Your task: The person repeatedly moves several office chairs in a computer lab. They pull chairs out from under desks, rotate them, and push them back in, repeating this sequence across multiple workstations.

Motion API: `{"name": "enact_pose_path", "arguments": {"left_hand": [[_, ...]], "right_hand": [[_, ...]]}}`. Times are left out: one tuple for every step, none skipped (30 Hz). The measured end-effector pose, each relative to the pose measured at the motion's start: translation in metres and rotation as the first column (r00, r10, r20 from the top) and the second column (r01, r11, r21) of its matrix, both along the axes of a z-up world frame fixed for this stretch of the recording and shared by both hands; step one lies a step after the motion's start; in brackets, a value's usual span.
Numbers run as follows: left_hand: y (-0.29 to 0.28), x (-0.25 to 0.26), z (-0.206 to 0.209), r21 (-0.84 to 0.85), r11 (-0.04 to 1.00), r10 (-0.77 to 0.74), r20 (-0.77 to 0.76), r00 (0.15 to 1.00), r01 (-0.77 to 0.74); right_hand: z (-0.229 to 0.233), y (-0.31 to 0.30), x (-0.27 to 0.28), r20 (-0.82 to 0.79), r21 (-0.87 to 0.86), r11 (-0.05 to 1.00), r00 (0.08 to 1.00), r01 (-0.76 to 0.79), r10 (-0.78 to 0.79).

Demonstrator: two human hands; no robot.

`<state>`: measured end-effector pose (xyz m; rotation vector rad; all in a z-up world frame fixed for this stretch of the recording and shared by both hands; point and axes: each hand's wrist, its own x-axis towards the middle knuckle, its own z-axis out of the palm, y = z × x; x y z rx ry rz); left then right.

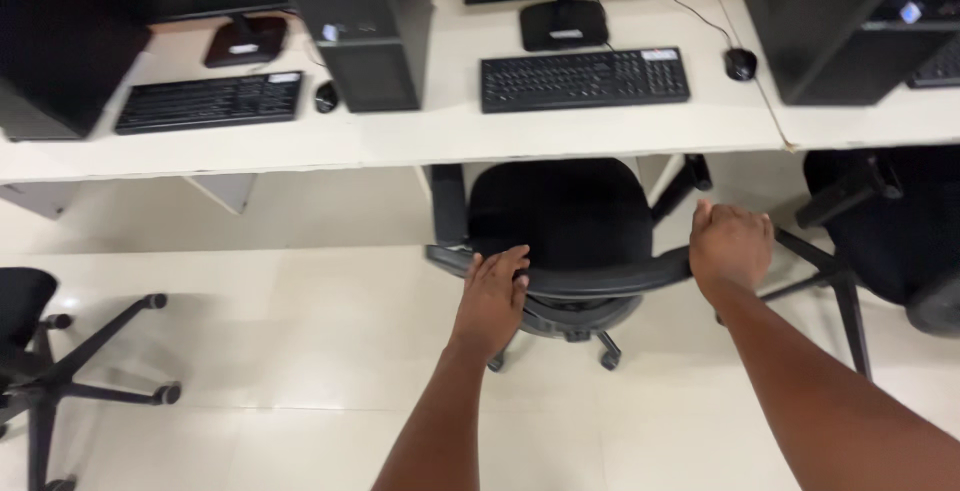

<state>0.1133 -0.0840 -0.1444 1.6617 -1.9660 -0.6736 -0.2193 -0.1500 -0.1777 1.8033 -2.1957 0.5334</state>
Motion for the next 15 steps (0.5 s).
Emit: {"name": "enact_pose_path", "arguments": {"left_hand": [[0.005, 0.017, 0.002, -0.058, 0.998, 0.0, 0.009, 1.0, 0.001], [0.008, 0.035, 0.005, -0.117, 0.993, -0.005, 0.019, 1.0, 0.007], [0.009, 0.055, 0.011, 0.016, 0.999, 0.03, 0.067, 0.997, -0.031], [0.013, 0.077, 0.017, 0.154, 0.985, 0.055, 0.115, 0.992, -0.072], [0.017, 0.1, 0.023, 0.286, 0.951, 0.073, 0.166, 0.983, -0.119], [0.024, 0.127, 0.028, 0.254, 0.957, 0.095, 0.19, 0.977, -0.143], [0.031, 0.155, 0.034, 0.221, 0.961, 0.119, 0.212, 0.97, -0.166], [0.039, 0.186, 0.041, 0.19, 0.963, 0.145, 0.236, 0.961, -0.192], [0.044, 0.217, 0.049, 0.184, 0.956, 0.172, 0.278, 0.945, -0.228], [0.047, 0.247, 0.058, 0.175, 0.949, 0.199, 0.319, 0.927, -0.264], [0.051, 0.274, 0.068, 0.165, 0.94, 0.225, 0.359, 0.906, -0.299], [0.056, 0.3, 0.079, 0.121, 0.939, 0.264, 0.346, 0.9, -0.322], [0.061, 0.325, 0.09, 0.076, 0.936, 0.302, 0.332, 0.894, -0.345], [0.067, 0.349, 0.102, 0.028, 0.929, 0.343, 0.319, 0.883, -0.37], [0.074, 0.37, 0.113, 0.028, 0.921, 0.361, 0.319, 0.876, -0.39]], "right_hand": [[0.008, 0.001, 0.014, -0.037, -0.016, 1.0, 0.999, -0.017, 0.017], [0.016, 0.002, 0.034, -0.027, -0.003, 0.999, 0.999, -0.043, 0.043], [0.024, 0.003, 0.06, -0.016, 0.01, 0.998, 0.998, -0.068, 0.068], [0.032, 0.006, 0.086, -0.007, 0.029, 0.996, 0.996, -0.09, 0.09], [0.042, 0.009, 0.114, -0.005, 0.046, 0.994, 0.995, -0.1, 0.1], [0.05, 0.012, 0.146, 0.001, 0.066, 0.991, 0.993, -0.116, 0.116], [0.059, 0.015, 0.176, 0.006, 0.085, 0.988, 0.991, -0.132, 0.132], [0.068, 0.016, 0.208, 0.019, 0.074, 0.983, 0.985, -0.17, 0.17], [0.077, 0.016, 0.238, 0.031, 0.063, 0.976, 0.978, -0.209, 0.207], [0.085, 0.017, 0.265, 0.041, 0.049, 0.968, 0.969, -0.246, 0.244], [0.092, 0.017, 0.29, 0.054, 0.075, 0.959, 0.962, -0.272, 0.268], [0.1, 0.015, 0.316, 0.068, 0.098, 0.949, 0.953, -0.3, 0.294], [0.107, 0.014, 0.34, 0.082, 0.121, 0.937, 0.944, -0.328, 0.32], [0.114, 0.013, 0.363, 0.086, 0.144, 0.933, 0.943, -0.331, 0.322], [0.121, 0.012, 0.386, 0.089, 0.166, 0.928, 0.942, -0.334, 0.323]]}}
